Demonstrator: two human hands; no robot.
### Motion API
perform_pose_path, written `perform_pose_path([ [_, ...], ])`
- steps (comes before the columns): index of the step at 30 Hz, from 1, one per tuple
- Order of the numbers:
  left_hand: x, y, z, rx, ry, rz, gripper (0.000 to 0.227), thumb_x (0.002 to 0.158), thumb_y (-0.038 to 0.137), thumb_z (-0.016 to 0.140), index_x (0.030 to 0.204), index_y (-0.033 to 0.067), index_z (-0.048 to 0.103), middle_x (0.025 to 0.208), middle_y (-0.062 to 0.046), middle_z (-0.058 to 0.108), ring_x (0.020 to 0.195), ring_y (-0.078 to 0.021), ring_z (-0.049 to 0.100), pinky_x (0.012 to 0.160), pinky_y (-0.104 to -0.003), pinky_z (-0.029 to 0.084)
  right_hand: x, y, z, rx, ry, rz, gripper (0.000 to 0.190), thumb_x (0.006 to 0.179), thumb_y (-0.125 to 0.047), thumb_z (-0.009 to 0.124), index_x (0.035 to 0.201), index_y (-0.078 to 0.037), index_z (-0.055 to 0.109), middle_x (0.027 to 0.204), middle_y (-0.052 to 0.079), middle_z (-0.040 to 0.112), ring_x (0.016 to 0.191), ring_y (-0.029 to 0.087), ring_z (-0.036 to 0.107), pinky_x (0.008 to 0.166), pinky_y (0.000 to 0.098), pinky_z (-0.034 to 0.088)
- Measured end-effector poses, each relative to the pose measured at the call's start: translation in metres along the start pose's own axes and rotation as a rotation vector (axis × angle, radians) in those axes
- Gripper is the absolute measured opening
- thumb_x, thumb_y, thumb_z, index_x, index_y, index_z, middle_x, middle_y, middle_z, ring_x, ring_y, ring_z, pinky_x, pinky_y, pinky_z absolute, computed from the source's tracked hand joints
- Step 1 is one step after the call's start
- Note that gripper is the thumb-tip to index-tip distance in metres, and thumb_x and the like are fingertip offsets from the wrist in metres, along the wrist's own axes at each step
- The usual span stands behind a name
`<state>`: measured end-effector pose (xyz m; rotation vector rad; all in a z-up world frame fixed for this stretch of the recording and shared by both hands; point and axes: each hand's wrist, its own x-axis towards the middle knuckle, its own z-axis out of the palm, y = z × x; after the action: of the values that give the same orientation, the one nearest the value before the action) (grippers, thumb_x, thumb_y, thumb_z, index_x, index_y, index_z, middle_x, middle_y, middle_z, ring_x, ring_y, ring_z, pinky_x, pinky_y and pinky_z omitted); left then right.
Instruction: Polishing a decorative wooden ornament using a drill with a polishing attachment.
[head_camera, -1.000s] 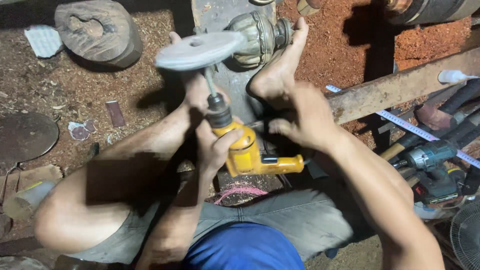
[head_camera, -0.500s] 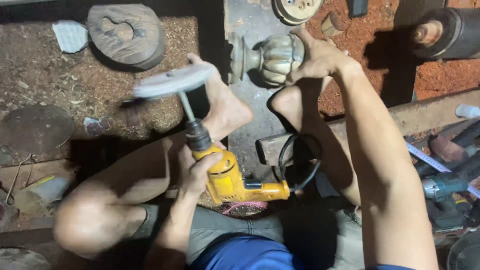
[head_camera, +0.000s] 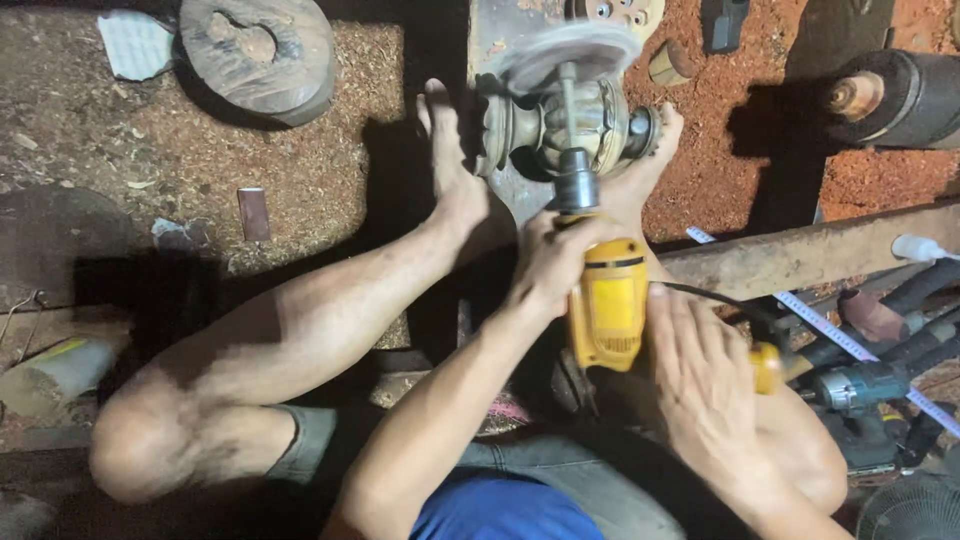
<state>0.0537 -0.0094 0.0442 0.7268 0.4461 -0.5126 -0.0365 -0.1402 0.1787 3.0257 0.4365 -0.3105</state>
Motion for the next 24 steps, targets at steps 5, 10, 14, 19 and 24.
perform_pose_path([
  [5, 0.018, -0.039, 0.01, -0.122, 0.055, -0.034, 0.014, 0.083, 0.009, 0.074, 0.091, -0.0025, 0.071, 0.08, -0.008, 0.07, 0.067, -0.0167, 0.067, 0.062, -0.032, 0.058, 0.0, 0.032, -0.002, -0.3, 0.01, -0.152, 0.08, 0.085, -0.032, 0.066, 0.154, 0.0, 0.042, 0.108, 0.012, 0.065, 0.098, 0.027, 0.062, 0.083, 0.0389, 0.048],
  [10, 0.032, -0.053, 0.012, -0.285, 0.018, -0.039, 0.015, 0.085, 0.014, 0.072, 0.093, 0.0019, 0.068, 0.081, -0.006, 0.067, 0.068, -0.0163, 0.065, 0.063, -0.032, 0.056, 0.014, 0.047, -0.018, -0.446, -0.06, -0.252, 0.082, 0.083, -0.035, 0.06, 0.156, -0.003, 0.043, 0.094, 0.004, 0.061, 0.089, 0.021, 0.06, 0.076, 0.0339, 0.046],
  [14, 0.027, -0.048, 0.035, -0.353, 0.104, 0.001, 0.016, 0.085, 0.014, 0.072, 0.096, 0.0022, 0.068, 0.085, -0.006, 0.067, 0.073, -0.0166, 0.065, 0.067, -0.032, 0.056, 0.021, 0.081, -0.029, -0.567, -0.185, -0.318, 0.078, 0.086, -0.027, 0.055, 0.16, -0.009, 0.038, 0.1, 0.001, 0.062, 0.093, 0.017, 0.06, 0.079, 0.032, 0.047],
  [19, 0.044, -0.067, 0.054, -0.469, 0.142, 0.057, 0.018, 0.088, 0.016, 0.07, 0.101, 0.0034, 0.069, 0.093, -0.006, 0.067, 0.083, -0.0173, 0.065, 0.075, -0.031, 0.055, 0.052, 0.104, -0.055, -0.642, -0.29, -0.389, 0.086, 0.084, -0.03, 0.054, 0.165, -0.016, 0.028, 0.11, -0.002, 0.063, 0.101, 0.016, 0.06, 0.084, 0.03, 0.048],
  [24, 0.056, -0.059, 0.065, -0.518, 0.173, 0.131, 0.023, 0.088, 0.016, 0.067, 0.106, 0.0014, 0.07, 0.106, -0.007, 0.07, 0.098, -0.0182, 0.066, 0.089, -0.032, 0.053, 0.066, 0.124, -0.055, -0.683, -0.309, -0.434, 0.095, 0.078, -0.036, 0.056, 0.166, -0.018, 0.023, 0.107, -0.005, 0.063, 0.105, 0.014, 0.061, 0.087, 0.0288, 0.049],
])
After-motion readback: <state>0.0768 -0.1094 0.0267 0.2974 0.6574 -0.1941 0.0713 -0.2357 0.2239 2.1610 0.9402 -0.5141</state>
